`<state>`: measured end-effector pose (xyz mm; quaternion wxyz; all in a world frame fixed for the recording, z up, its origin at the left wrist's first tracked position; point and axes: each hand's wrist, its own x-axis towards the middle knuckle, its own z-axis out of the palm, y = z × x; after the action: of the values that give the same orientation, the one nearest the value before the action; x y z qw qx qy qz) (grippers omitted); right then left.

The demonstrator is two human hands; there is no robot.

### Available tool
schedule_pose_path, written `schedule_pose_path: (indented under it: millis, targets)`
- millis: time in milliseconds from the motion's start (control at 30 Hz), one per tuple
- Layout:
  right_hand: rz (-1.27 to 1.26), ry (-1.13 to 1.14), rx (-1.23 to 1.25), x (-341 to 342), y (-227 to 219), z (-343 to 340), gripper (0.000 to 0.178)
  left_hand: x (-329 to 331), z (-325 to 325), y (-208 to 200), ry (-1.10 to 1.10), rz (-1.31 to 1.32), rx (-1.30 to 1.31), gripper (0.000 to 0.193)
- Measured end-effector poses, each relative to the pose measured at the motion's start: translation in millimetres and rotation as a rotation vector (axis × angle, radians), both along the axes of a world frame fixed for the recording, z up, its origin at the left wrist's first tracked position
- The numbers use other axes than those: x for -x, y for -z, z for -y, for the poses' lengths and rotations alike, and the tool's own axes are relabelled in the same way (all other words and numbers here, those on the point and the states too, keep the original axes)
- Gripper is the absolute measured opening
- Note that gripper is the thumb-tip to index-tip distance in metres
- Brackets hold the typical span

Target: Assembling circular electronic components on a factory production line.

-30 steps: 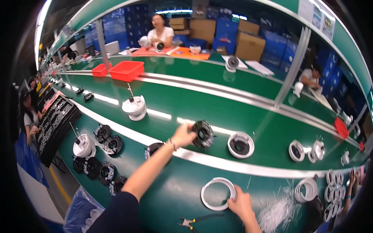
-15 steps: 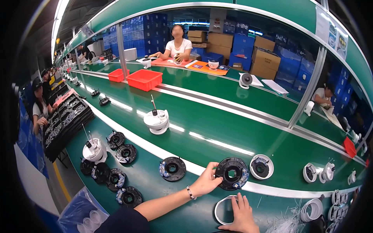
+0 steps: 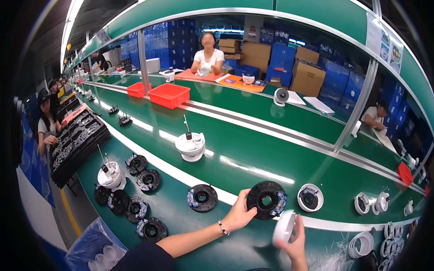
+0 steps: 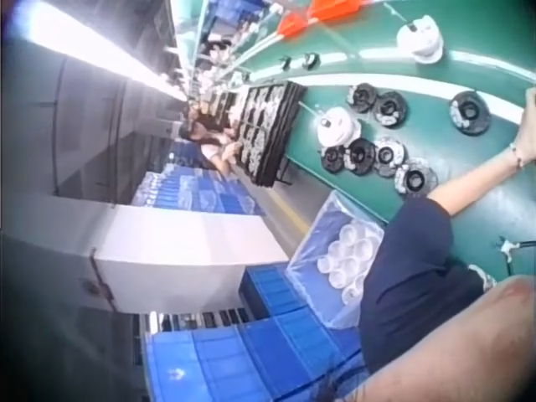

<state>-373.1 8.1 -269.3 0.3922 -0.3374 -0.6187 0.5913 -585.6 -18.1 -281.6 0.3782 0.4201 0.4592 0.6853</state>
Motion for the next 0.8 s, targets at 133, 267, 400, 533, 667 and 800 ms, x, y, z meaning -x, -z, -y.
schedule_pose_path:
  millis: [133, 267, 400, 533, 667, 800]
  targets:
    - [-0.251, 0.089, -0.043, 11.8, -22.2, -9.2, 0.096, -15.3, 8.0, -11.6, -0.057, -0.187, 0.031, 0.055]
    - [-0.285, 0.023, -0.26, 46.1, -46.7, -9.2, 0.101, -9.7, 17.5, -28.5, -0.016, 0.043, -0.231, 0.054]
    - [-0.321, 0.08, -0.29, 40.1, -70.3, -3.8, 0.102, -23.8, 20.1, -42.0, 0.021, 0.108, -0.193, 0.055]
    - [-0.389, 0.091, -0.206, 44.0, -74.8, 7.5, 0.103, -34.3, 23.4, -43.1, -0.013, 0.142, -0.18, 0.056]
    - [-0.19, 0.084, -0.42, 51.7, -63.7, 12.9, 0.104, -35.8, 35.3, -44.1, 0.075, 0.064, -0.216, 0.057]
    - [-0.24, -0.012, -0.33, 55.1, -57.4, 16.5, 0.104, -27.8, 39.5, -20.5, 0.553, 0.363, -0.281, 0.074]
